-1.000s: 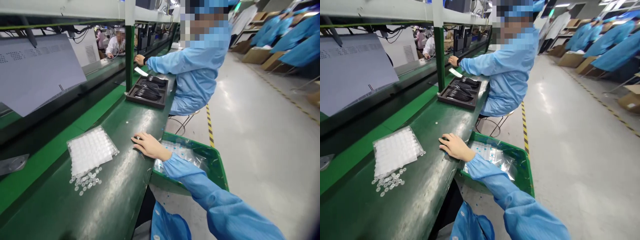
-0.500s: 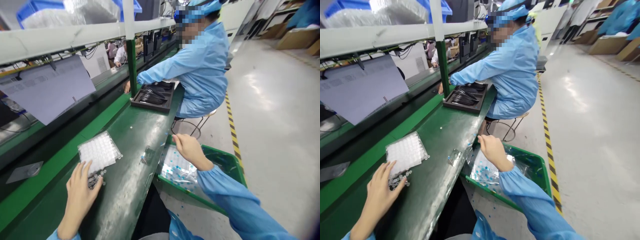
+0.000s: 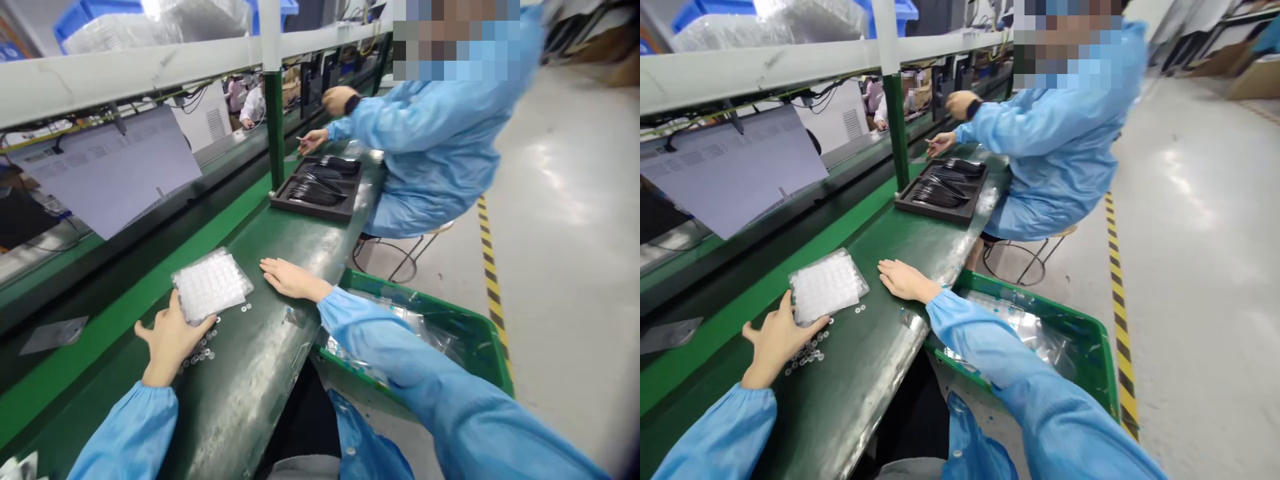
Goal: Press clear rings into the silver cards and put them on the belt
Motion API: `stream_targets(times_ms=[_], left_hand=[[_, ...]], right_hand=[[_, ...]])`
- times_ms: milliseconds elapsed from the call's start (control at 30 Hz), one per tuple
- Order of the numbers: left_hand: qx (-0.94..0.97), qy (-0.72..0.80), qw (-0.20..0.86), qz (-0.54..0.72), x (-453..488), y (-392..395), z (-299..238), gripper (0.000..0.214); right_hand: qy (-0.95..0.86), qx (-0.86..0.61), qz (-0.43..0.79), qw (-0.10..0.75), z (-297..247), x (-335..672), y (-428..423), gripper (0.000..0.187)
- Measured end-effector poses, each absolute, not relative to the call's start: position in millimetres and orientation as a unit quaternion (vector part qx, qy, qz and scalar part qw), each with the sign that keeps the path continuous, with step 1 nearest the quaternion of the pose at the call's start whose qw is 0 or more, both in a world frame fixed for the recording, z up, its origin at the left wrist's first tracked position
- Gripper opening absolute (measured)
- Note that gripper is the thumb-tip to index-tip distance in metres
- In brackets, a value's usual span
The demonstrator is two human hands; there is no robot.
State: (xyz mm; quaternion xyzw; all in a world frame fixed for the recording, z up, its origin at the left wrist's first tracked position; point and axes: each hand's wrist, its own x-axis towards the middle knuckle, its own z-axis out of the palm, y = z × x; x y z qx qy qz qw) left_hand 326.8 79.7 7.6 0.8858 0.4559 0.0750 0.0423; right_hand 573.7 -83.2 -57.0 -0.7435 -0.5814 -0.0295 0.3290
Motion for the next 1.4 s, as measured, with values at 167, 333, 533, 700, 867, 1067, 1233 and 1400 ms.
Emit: stream_targets(times_ms=[167,333,533,700,867,1067,1233,1400], left_hand=[[0.892,0.442,0.034,0.086,349,64,-2,0.109],[0.894,0.424,0.105,0.103,325,70,-9,0.103],[0.914,0.386,0.114,0.051,243,91,-36,0.113],[0.941,0.317,0.105,0.062,222,86,-56,0.121],[0.937,0.318,0.121,0.082,230,95,-56,0.133],[0.95,0.271,0.137,0.076,248,110,-57,0.137],[0.964,0.192,0.163,0.087,243,103,-63,0.131],[0.959,0.177,0.201,0.093,239,97,-67,0.127]], right_hand=[[-0.66,-0.689,0.004,0.3,-79,542,-101,0.037],[-0.674,-0.677,-0.005,0.297,-93,504,-101,0.049],[-0.684,-0.652,-0.004,0.327,-88,463,-72,0.047],[-0.72,-0.604,0.047,0.338,-81,442,-70,0.046],[-0.622,-0.699,-0.026,0.351,-92,458,-72,0.046],[-0.635,-0.717,-0.052,0.282,-97,458,-62,0.044],[-0.714,-0.657,-0.001,0.244,-90,439,-68,0.042],[-0.687,-0.675,-0.015,0.268,-89,446,-59,0.042]])
